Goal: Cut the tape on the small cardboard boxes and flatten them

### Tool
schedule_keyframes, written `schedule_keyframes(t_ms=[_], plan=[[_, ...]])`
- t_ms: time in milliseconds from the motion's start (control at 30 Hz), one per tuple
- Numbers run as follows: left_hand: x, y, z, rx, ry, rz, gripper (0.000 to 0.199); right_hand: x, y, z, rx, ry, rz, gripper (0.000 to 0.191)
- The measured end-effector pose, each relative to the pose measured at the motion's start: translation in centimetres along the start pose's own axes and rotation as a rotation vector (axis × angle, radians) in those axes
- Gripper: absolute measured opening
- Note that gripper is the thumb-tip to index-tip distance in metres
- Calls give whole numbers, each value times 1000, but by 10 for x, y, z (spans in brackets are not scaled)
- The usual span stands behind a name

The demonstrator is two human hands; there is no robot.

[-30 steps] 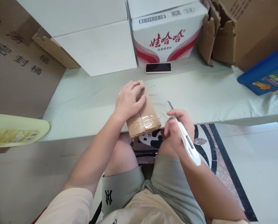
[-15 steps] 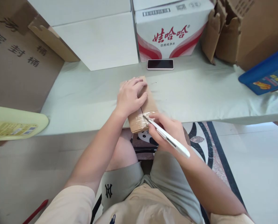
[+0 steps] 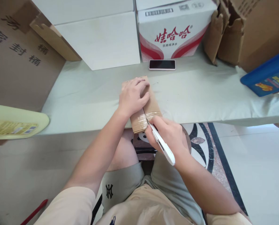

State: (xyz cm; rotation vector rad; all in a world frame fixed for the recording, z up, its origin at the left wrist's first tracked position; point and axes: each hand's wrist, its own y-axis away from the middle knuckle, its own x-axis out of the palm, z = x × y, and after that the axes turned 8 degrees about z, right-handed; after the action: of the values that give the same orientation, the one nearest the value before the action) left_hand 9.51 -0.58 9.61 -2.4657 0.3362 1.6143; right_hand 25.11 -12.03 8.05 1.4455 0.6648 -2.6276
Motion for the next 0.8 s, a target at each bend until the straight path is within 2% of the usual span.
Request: schedule_keyframes(t_ms=[100,200,333,400,467,533,667,800], plan=[[1,-1,-1,-2,13,-11,38,-12,6,0,-57,-65,-33,13],[2,-3,-1,0,52,-19,35,-25,16,-3,-85,-253,-77,16],[6,-3,6,-74,164,-130,32,-25,26,-15,61,-420,-238,7],[11,3,12,-157,243,-225,34,-17,27,-23,129,-476,-302,16],[18,14,17,-204,329,-279,45,-7,25,-32,162,-550,-290,31],[25,26,19,-195,421,-253,59,3,22,-38,194,-602,-252,35],[34,47,13,-150,554,-168,74,19,18,-43,219,-607,-183,28],[31,55,5,-164,622,-182,70,25,14,-38,109,-640,-144,18]])
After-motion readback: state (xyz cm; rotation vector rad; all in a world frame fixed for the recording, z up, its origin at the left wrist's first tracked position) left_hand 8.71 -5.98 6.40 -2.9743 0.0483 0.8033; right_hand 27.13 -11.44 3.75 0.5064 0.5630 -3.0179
